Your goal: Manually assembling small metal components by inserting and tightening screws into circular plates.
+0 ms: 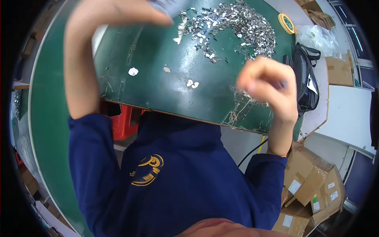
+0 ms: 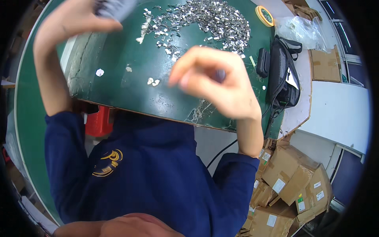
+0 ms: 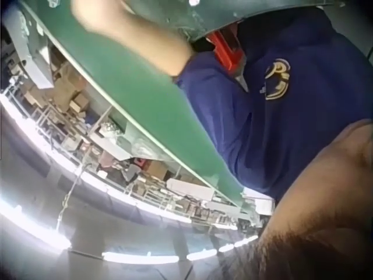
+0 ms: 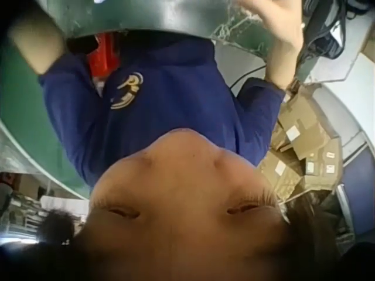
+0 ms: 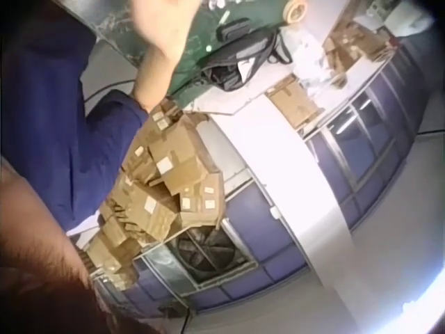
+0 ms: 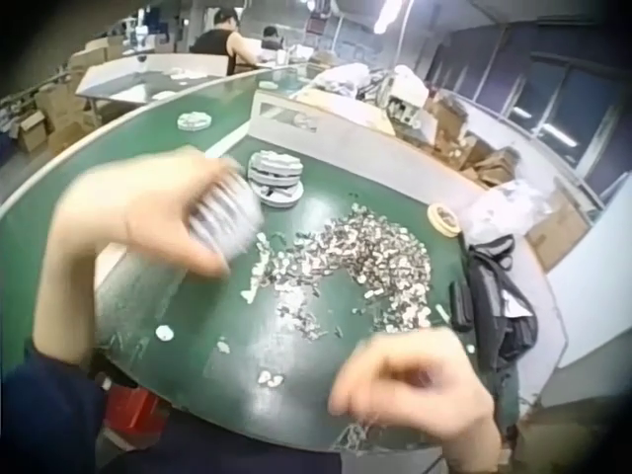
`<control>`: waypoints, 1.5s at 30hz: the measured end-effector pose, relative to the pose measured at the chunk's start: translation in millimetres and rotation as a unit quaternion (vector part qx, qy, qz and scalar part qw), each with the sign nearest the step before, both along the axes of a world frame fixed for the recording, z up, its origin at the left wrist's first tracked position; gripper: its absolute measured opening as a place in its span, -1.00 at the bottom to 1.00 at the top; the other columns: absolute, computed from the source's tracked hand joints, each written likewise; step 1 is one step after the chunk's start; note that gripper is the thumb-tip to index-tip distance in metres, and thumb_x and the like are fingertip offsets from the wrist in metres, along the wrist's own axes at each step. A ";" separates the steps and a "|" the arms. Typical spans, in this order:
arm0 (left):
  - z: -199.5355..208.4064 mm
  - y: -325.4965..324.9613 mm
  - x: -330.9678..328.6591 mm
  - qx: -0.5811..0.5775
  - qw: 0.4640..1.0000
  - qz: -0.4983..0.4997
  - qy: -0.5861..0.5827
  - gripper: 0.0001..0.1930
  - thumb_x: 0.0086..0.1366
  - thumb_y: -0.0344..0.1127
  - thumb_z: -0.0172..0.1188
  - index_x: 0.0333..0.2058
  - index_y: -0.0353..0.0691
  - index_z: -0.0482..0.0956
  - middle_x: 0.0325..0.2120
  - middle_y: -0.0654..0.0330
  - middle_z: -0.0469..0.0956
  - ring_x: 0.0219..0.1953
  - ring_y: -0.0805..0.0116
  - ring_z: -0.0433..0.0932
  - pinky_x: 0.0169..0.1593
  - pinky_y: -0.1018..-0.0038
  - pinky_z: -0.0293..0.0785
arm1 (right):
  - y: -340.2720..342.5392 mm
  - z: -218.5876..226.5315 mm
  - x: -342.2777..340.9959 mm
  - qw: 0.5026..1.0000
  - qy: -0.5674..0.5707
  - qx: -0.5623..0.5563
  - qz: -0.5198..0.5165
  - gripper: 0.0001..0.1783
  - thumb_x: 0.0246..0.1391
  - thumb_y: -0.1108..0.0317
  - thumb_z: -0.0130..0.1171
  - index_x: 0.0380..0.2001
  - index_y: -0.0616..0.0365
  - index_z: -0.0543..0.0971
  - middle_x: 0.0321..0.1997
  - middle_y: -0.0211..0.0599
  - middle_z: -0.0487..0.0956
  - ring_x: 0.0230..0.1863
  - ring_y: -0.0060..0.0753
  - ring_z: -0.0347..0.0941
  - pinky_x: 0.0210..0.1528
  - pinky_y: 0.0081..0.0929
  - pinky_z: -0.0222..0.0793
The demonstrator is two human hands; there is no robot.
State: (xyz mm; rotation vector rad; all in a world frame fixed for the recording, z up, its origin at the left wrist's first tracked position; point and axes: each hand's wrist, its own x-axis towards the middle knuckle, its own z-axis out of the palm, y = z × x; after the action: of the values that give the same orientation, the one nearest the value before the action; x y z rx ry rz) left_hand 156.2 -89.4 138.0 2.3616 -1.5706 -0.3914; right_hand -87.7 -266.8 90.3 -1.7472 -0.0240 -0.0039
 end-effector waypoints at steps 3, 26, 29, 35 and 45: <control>-68.7 -2.3 -63.8 -0.078 0.984 -0.138 -0.086 -0.06 -0.16 -0.15 0.52 0.23 -0.26 0.31 0.08 -0.12 0.42 0.08 -0.03 0.44 0.11 0.23 0.42 | -28.9 -41.3 -3.6 0.974 0.092 -0.139 -0.153 -0.87 0.10 0.44 0.24 -0.28 0.24 0.64 -0.45 -0.45 0.59 -0.51 -0.78 0.36 -0.48 -0.68 0.23; -152.6 44.6 -173.1 -0.201 0.976 0.067 0.056 -0.15 -0.07 -0.09 0.52 0.15 -0.33 0.34 0.18 -0.09 0.29 0.09 -0.06 0.35 0.15 0.12 0.31 | -0.4 -63.3 -5.5 0.973 0.094 0.013 -0.211 -0.89 0.17 0.52 0.26 -0.24 0.33 0.63 -0.32 -0.39 0.66 -0.51 -0.84 0.38 -0.48 -0.75 0.27; -142.8 46.0 -162.6 -0.220 0.970 0.054 0.086 -0.31 0.00 -0.17 0.49 0.07 -0.32 0.42 0.12 -0.04 0.34 0.02 0.01 0.38 0.08 0.18 0.36 | 5.9 -58.9 -12.2 0.971 0.120 0.044 -0.204 -0.86 0.16 0.55 0.26 -0.20 0.35 0.64 -0.39 -0.38 0.65 -0.55 -0.86 0.31 -0.53 -0.77 0.18; -158.2 20.7 -134.3 -0.291 0.938 -0.028 0.188 -0.60 0.06 -0.41 0.43 -0.09 -0.24 0.59 0.00 0.12 0.48 -0.04 0.18 0.45 -0.02 0.35 0.43 | 11.2 -62.6 -26.1 0.979 0.124 -0.035 -0.158 -0.85 0.13 0.52 0.30 -0.21 0.27 0.70 -0.45 -0.46 0.66 -0.58 -0.85 0.24 -0.57 -0.76 0.08; -158.7 31.6 -125.6 -0.279 0.911 -0.045 0.302 -0.76 0.11 -0.49 0.36 -0.19 -0.20 0.70 0.01 0.16 0.55 -0.03 0.23 0.49 -0.05 0.39 0.47 | 23.4 -62.1 -31.8 0.965 0.115 -0.184 -0.148 -0.88 0.04 0.48 0.37 -0.31 0.21 0.71 -0.44 -0.37 0.67 -0.60 -0.79 0.29 -0.57 -0.69 0.16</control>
State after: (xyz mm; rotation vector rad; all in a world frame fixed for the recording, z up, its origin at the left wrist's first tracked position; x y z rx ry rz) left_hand 30.7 -57.8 -20.7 1.5393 -1.2679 -0.5414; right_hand -119.5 -243.4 28.2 -2.0984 0.4306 -0.0156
